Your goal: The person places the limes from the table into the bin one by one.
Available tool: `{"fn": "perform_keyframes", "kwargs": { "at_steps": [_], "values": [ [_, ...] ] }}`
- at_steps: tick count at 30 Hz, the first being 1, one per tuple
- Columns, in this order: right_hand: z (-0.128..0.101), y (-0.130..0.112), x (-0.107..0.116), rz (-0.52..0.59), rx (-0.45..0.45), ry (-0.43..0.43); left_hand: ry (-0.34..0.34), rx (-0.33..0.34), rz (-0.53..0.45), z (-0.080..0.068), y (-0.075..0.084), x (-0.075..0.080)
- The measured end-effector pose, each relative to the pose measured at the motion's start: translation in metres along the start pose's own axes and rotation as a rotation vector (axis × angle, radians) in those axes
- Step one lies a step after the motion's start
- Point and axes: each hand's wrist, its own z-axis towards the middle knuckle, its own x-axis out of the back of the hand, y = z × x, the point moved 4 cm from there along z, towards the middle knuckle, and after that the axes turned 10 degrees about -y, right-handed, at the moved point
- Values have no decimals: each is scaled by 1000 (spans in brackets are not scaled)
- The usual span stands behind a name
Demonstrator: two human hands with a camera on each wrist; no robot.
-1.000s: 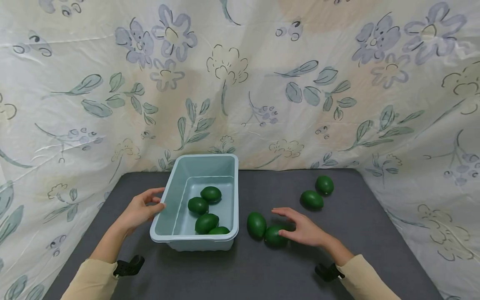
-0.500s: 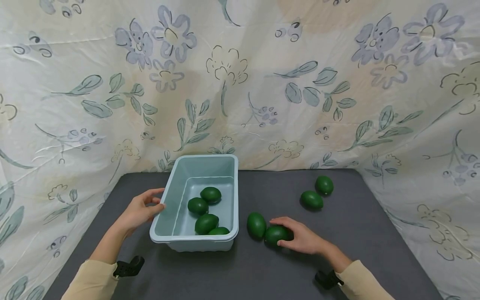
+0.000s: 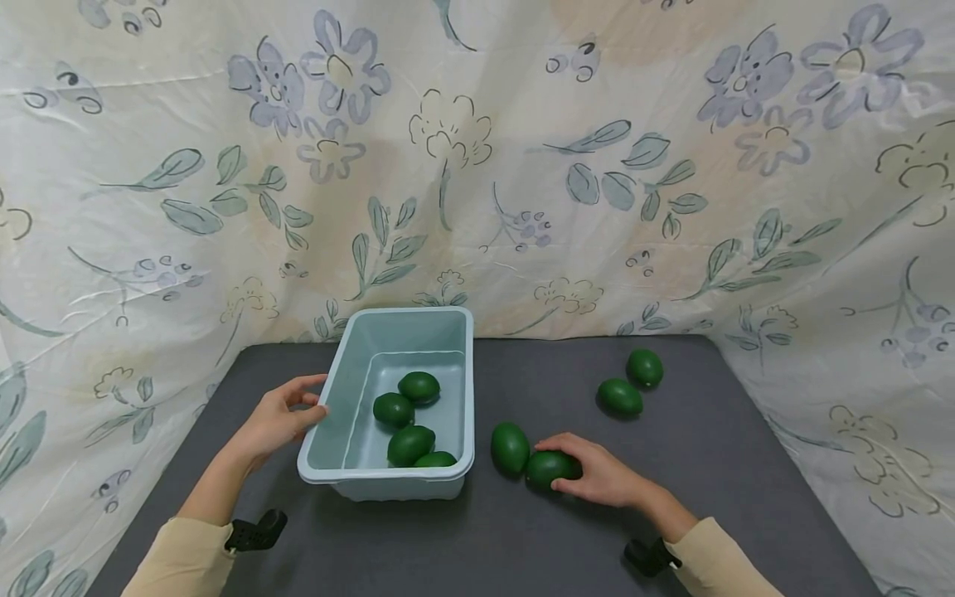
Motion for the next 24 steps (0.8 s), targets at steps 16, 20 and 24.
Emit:
{"fn": "perform_keyframes", "kwargs": {
  "at_steps": [16, 20, 24],
  "values": [
    [-3, -16, 19, -10, 35, 52, 1, 12, 12, 0, 1, 0],
    [-1, -36, 33, -16, 39, 86, 3, 8, 18, -1, 3, 0],
    [5, -38, 40, -8, 59, 124, 3, 5, 16, -1, 3, 0]
  ]
}}
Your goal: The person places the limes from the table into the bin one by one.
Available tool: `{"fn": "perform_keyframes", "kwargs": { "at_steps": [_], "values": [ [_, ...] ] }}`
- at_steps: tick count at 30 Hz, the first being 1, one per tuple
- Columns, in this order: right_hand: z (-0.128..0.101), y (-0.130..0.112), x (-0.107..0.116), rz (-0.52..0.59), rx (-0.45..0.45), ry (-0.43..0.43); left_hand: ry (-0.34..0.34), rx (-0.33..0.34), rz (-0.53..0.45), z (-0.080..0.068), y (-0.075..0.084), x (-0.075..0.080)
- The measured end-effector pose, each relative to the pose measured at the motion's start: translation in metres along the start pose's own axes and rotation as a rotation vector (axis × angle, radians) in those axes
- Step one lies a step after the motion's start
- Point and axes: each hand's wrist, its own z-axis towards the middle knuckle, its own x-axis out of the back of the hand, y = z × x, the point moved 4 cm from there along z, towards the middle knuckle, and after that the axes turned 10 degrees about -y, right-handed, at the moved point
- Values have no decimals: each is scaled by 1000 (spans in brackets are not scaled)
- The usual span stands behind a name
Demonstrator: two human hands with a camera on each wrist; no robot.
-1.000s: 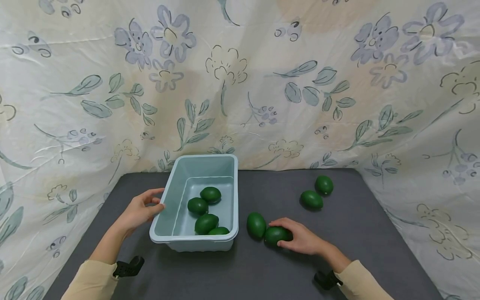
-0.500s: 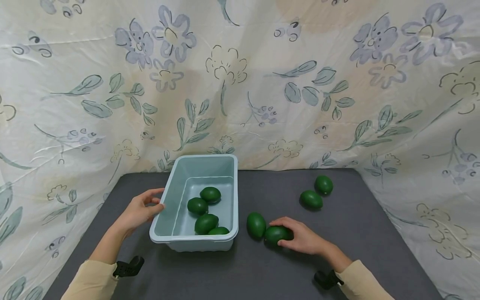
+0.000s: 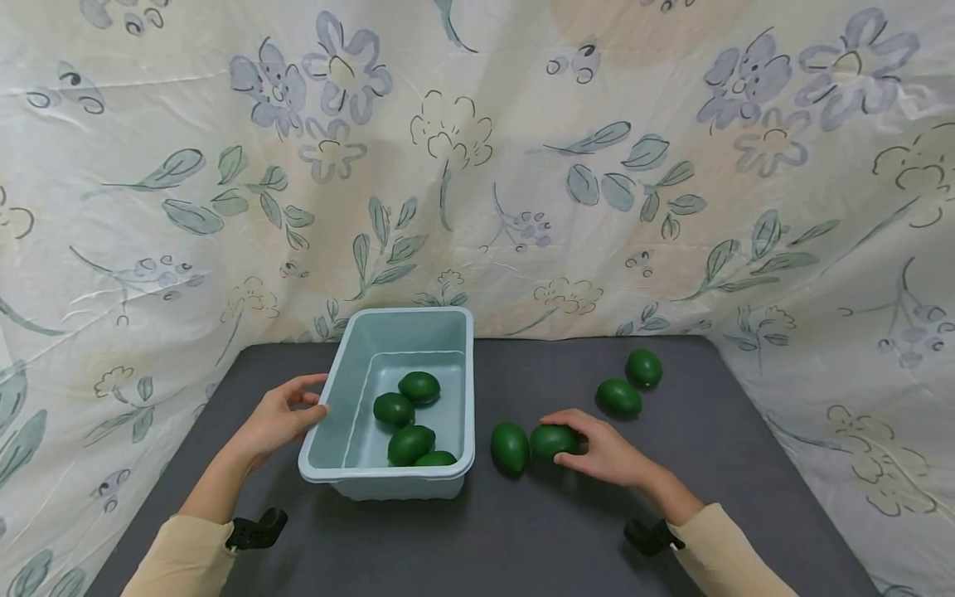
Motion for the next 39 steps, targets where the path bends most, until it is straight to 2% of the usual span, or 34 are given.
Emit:
{"fn": "perform_keyframes", "kwargs": {
  "at_steps": [5, 8, 21, 30, 39],
  "values": [
    [7, 22, -2, -2, -29, -1, -6, 3, -3, 0, 0, 0],
    [12, 27, -1, 8, -32, -11, -5, 6, -2, 1, 0, 0],
    [36, 24, 13, -1, -29, -8, 1, -1, -1, 1, -3, 1],
    [54, 16, 25, 30, -69, -19, 7, -2, 11, 1, -3, 0],
    [68, 11, 39, 4, -103, -17, 10, 5, 8, 1, -4, 1]
  ]
}}
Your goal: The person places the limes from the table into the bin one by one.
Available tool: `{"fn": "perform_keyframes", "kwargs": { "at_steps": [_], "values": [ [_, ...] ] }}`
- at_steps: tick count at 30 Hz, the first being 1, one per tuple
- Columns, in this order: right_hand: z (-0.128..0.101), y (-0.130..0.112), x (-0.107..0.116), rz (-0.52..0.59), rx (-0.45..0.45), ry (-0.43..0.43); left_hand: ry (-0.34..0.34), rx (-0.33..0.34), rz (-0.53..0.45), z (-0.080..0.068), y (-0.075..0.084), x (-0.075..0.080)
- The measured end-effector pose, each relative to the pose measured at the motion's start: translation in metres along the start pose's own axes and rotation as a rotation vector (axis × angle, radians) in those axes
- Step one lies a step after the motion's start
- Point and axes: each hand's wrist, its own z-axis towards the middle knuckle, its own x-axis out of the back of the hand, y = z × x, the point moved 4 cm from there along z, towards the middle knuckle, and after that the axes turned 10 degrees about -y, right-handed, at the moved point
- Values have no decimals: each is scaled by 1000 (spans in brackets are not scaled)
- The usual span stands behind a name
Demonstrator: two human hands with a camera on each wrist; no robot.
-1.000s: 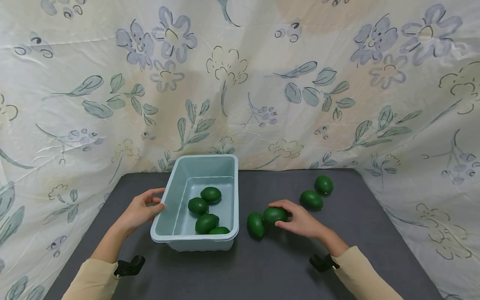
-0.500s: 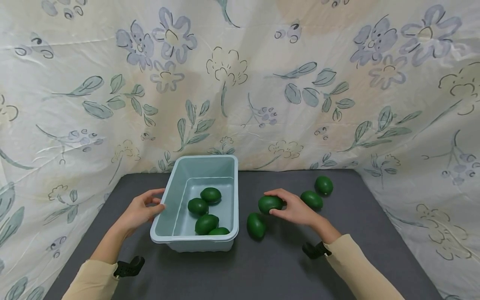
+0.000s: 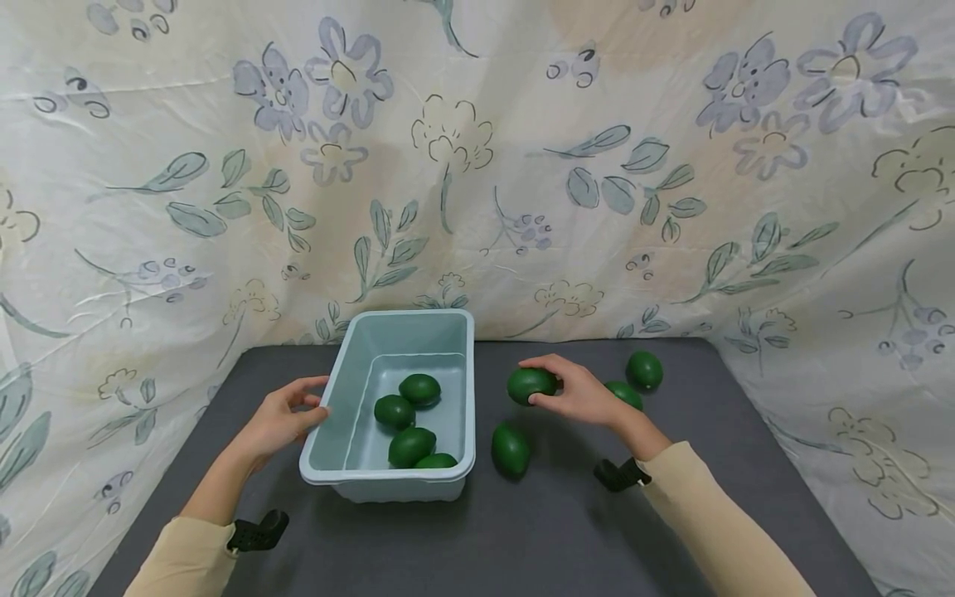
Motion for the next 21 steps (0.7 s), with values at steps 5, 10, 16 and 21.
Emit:
{"fn": "perform_keyframes", "kwargs": {
  "at_steps": [5, 10, 16, 21],
  "values": [
    [7, -6, 10, 0, -5, 11, -5, 3, -3, 0, 1, 0],
    [16, -13, 20, -6, -11, 35, -7, 5, -6, 1, 1, 0],
    [28, -21, 25, 22, -38, 29, -11, 2, -11, 0, 2, 0],
    [39, -29, 26, 50, -31, 20, -12, 1, -10, 0, 1, 1]
  ]
}}
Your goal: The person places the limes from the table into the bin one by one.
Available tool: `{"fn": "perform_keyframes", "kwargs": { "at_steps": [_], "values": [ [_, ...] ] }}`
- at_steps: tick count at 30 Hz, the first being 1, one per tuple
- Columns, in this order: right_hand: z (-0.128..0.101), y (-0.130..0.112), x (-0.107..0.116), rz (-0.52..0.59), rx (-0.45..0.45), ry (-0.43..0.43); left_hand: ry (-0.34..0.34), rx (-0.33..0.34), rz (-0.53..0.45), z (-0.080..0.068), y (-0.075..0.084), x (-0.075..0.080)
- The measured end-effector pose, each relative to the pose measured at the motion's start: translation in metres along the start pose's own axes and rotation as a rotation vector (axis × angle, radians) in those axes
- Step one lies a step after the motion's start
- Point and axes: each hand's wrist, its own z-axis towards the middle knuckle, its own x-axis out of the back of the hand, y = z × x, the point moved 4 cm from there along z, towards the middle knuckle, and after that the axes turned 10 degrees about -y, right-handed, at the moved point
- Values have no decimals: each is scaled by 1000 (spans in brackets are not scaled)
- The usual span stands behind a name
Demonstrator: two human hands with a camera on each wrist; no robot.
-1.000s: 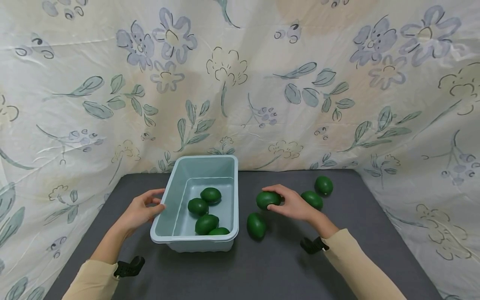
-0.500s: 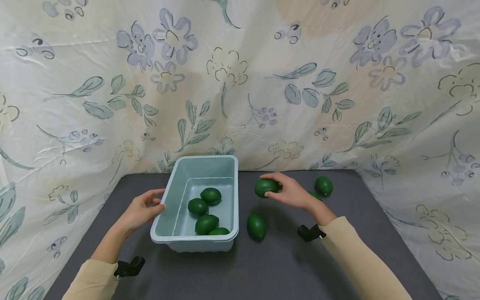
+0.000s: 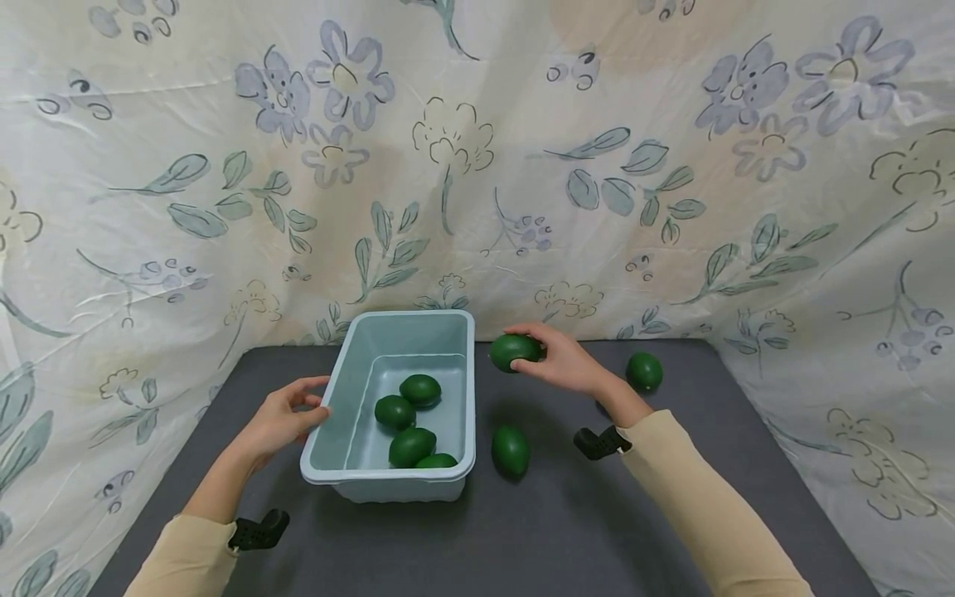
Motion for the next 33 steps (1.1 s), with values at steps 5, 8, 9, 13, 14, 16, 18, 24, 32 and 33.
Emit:
{"fn": "perform_keyframes", "kwargs": {
  "at_steps": [5, 8, 9, 13, 14, 16, 18, 24, 32, 33],
  "values": [
    [10, -10, 0, 14, 30, -3, 3, -1, 2, 1, -1, 0],
    [15, -14, 0, 31, 33, -2, 6, -3, 7, 1, -2, 0],
    [17, -15, 0, 32, 32, -2, 7, -4, 8, 1, -2, 0],
    [23, -19, -1, 17, 12, 3, 9, 1, 9, 0, -2, -1],
    [24, -20, -1, 11, 8, 4, 10, 5, 8, 0, -2, -1],
    [27, -23, -1, -6, -1, 7, 12, 14, 7, 0, -2, -2],
    [30, -25, -1, -8, -6, 8, 12, 22, 5, 0, -2, -2],
    [41, -31, -4, 8, -5, 0, 12, 19, 7, 0, -1, -2],
    [54, -43, -15, 8, 30, -26, 7, 7, -1, 0, -1, -1],
    [56, -45, -16, 7, 32, -30, 6, 9, -2, 0, -1, -1]
  ]
}}
